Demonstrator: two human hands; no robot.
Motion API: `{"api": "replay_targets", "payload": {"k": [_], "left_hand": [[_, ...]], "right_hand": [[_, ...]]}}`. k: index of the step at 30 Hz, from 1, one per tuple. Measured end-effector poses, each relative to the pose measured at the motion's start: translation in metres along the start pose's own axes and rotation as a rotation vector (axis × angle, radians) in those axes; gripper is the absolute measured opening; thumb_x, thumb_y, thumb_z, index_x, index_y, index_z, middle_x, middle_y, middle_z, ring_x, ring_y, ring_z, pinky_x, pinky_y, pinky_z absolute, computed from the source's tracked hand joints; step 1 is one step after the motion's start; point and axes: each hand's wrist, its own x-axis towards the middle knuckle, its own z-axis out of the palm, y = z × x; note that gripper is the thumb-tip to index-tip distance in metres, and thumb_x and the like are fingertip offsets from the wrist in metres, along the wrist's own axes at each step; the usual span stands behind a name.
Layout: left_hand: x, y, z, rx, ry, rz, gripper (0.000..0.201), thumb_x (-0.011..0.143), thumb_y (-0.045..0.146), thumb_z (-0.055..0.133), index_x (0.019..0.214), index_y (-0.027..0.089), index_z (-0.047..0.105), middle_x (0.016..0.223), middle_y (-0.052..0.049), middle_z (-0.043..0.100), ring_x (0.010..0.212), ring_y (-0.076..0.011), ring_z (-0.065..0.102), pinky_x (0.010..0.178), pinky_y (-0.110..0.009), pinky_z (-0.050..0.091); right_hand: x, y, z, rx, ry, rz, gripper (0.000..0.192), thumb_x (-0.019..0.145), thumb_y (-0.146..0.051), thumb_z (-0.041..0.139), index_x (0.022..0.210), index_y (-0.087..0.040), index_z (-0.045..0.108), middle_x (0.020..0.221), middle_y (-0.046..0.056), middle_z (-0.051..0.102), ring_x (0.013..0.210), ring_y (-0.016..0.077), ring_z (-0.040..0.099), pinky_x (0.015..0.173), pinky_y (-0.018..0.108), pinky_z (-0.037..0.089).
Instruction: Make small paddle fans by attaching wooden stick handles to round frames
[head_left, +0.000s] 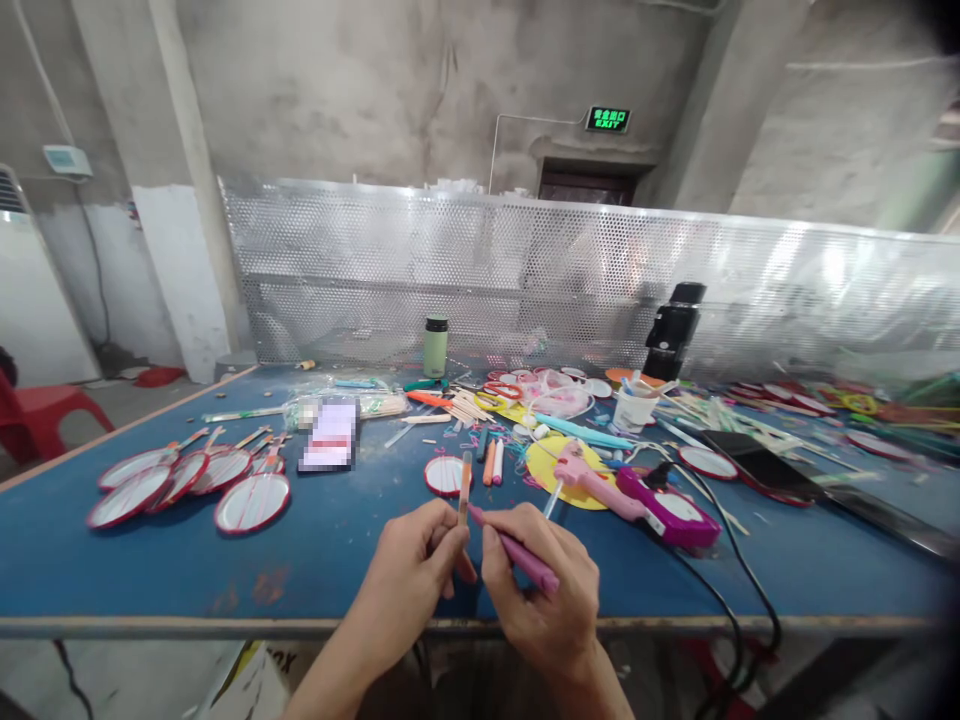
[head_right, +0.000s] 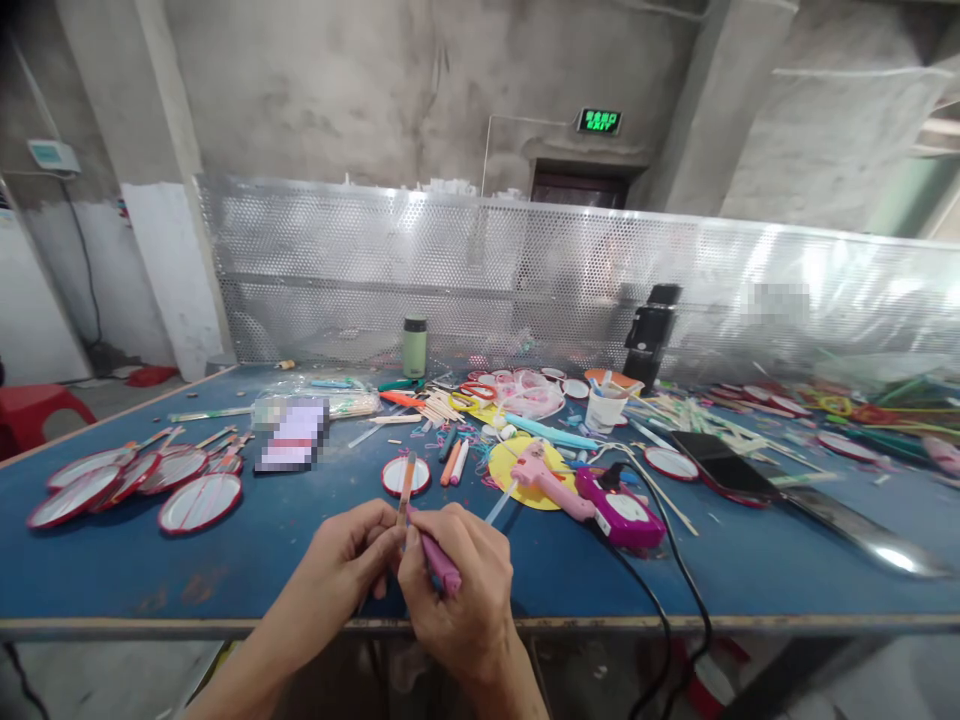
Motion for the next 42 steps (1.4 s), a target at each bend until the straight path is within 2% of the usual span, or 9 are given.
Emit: {"api": "replay_targets", "payload": {"k": [3, 7, 13, 30, 42], "left_hand": [[0.0000, 0.0001, -0.0005, -0.018, -0.004, -0.003, 0.029, 0.093, 0.036, 0.050, 0.069, 0.019, 0.054, 0.058, 0.002, 0.063, 0.049, -0.0107, 0.051, 0.052, -0.021, 0.036], [-0.0009, 0.0000, -0.0006, -0.025, -0.002, -0.007, 0.029, 0.093, 0.036, 0.051, 0.069, 0.020, 0.052, 0.056, 0.003, 0.062, 0.048, -0.0106, 0.050, 0.051, -0.020, 0.035], [0.0003, -0.0020, 0.0003, -0.048, -0.012, -0.018, 0.027, 0.092, 0.037, 0.050, 0.072, 0.020, 0.054, 0.060, 0.001, 0.066, 0.050, -0.0114, 0.052, 0.052, -0.021, 0.038], [0.0011, -0.0014, 0.0005, -0.023, -0.008, -0.012, 0.029, 0.092, 0.038, 0.050, 0.069, 0.020, 0.054, 0.055, 0.003, 0.062, 0.048, -0.0112, 0.051, 0.050, -0.021, 0.035], [0.0012, -0.0011, -0.0002, -0.035, -0.008, -0.004, 0.029, 0.093, 0.037, 0.050, 0.070, 0.020, 0.053, 0.058, 0.002, 0.064, 0.048, -0.0111, 0.052, 0.052, -0.021, 0.037]], "right_hand": [[-0.0009, 0.0001, 0.0003, 0.007, 0.024, -0.007, 0.016, 0.085, -0.007, 0.058, 0.094, -0.019, 0.065, 0.073, 0.001, 0.066, 0.060, 0.0123, 0.058, 0.059, 0.025, 0.046], [-0.0020, 0.0003, 0.0005, -0.005, -0.011, 0.005, 0.015, 0.085, -0.008, 0.058, 0.092, -0.019, 0.065, 0.070, 0.000, 0.065, 0.059, 0.0125, 0.058, 0.058, 0.025, 0.046], [-0.0001, -0.0017, -0.0019, 0.009, 0.046, -0.015, 0.018, 0.084, -0.006, 0.059, 0.095, -0.019, 0.066, 0.073, 0.001, 0.067, 0.060, 0.0121, 0.059, 0.059, 0.025, 0.047], [-0.0015, 0.0006, 0.0001, -0.019, -0.002, 0.003, 0.013, 0.085, -0.008, 0.059, 0.091, -0.018, 0.065, 0.069, 0.000, 0.064, 0.058, 0.0116, 0.057, 0.058, 0.025, 0.045], [0.0007, -0.0017, -0.0011, -0.006, 0.013, -0.003, 0.015, 0.086, -0.008, 0.057, 0.092, -0.019, 0.066, 0.070, 0.001, 0.065, 0.058, 0.0127, 0.058, 0.058, 0.025, 0.046]]}}
